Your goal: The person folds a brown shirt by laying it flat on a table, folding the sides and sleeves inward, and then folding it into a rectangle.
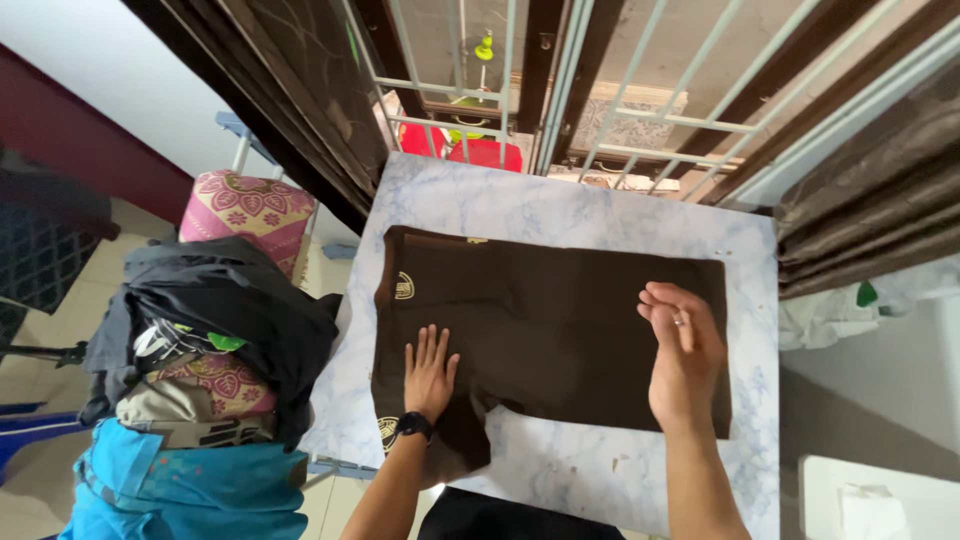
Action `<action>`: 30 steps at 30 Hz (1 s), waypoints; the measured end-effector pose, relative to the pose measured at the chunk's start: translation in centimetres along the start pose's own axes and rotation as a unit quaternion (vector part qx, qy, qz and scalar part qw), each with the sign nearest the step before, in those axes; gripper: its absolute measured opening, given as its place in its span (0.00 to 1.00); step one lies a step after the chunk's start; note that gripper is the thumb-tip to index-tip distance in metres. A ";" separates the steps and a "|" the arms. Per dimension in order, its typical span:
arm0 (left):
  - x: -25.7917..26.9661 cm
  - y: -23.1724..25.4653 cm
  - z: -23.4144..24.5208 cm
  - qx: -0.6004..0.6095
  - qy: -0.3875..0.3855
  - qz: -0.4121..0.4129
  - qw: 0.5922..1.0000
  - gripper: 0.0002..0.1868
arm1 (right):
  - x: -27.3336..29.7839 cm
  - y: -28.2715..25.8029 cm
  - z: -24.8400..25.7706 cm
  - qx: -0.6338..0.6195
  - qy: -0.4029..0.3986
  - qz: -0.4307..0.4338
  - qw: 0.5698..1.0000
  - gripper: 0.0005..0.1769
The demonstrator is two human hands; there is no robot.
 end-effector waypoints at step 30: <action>0.7 0.2 0.2 -0.037 0.013 0.012 0.999 0.30 | 11.4 -11.1 11.1 0.056 0.039 0.159 0.985 0.15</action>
Point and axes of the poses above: each hand's wrist, its own x-axis away from the middle knuckle, its own z-axis out of the back of the hand, y = z × x, the point moved 10 cm from there along -x, towards the middle knuckle, and after that the axes turned 15 degrees about x, right-handed, at the moved point
